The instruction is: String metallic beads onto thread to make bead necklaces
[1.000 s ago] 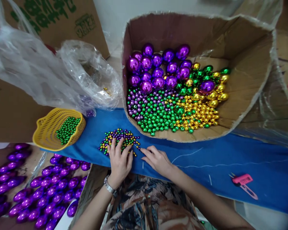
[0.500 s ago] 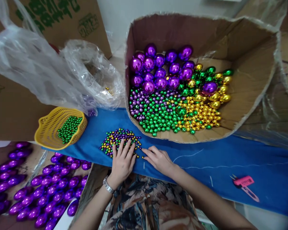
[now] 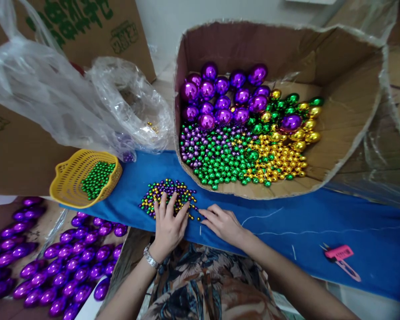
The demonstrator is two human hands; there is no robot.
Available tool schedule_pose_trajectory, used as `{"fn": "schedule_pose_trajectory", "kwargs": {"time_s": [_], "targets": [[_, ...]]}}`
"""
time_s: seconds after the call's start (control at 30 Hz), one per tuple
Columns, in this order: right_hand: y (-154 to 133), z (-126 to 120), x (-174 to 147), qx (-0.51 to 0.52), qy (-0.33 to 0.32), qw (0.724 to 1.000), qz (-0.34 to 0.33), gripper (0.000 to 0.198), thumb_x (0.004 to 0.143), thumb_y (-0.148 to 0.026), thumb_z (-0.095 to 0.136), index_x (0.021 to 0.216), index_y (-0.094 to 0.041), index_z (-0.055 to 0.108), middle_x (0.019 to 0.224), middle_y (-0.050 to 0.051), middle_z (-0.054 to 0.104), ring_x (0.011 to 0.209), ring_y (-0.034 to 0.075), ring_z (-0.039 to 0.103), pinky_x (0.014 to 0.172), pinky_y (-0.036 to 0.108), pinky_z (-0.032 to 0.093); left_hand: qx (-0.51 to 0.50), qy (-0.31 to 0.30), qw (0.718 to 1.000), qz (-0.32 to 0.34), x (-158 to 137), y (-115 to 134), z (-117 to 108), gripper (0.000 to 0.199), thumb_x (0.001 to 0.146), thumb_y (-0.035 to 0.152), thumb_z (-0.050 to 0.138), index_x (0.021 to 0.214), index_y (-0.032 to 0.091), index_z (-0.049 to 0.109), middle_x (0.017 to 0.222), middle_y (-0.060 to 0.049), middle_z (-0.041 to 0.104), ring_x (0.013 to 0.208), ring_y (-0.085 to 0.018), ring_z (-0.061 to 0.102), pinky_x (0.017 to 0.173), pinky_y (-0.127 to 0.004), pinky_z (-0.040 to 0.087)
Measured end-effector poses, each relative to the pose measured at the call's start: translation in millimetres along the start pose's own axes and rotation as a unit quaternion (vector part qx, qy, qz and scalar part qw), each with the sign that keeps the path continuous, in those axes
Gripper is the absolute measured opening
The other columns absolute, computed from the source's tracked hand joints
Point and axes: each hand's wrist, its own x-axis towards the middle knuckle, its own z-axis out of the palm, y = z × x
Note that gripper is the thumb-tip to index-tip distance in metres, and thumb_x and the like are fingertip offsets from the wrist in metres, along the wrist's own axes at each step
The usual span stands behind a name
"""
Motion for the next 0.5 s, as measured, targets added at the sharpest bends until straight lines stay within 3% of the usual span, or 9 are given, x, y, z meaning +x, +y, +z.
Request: {"fn": "schedule_pose_trajectory", "kwargs": {"time_s": [0.5], "targets": [[-1.2,7.7,3.7,0.006,0.003,1.0,0.002,0.032,0.097,-0.036,0.048,0.123,-0.022,0.059,0.1,0.006,0.061,0.078,0.013,0.065,0.067,0.021,0.051,0.003,-0.018,0.998,-0.059,8.5,2.0,-2.5,0.027,0.088,0.031,0.055,0.113,0.026,0.067,0.146,-0.012,0.038,0.142,-0.038,0.016,0.109,-0.064,0.016]]}}
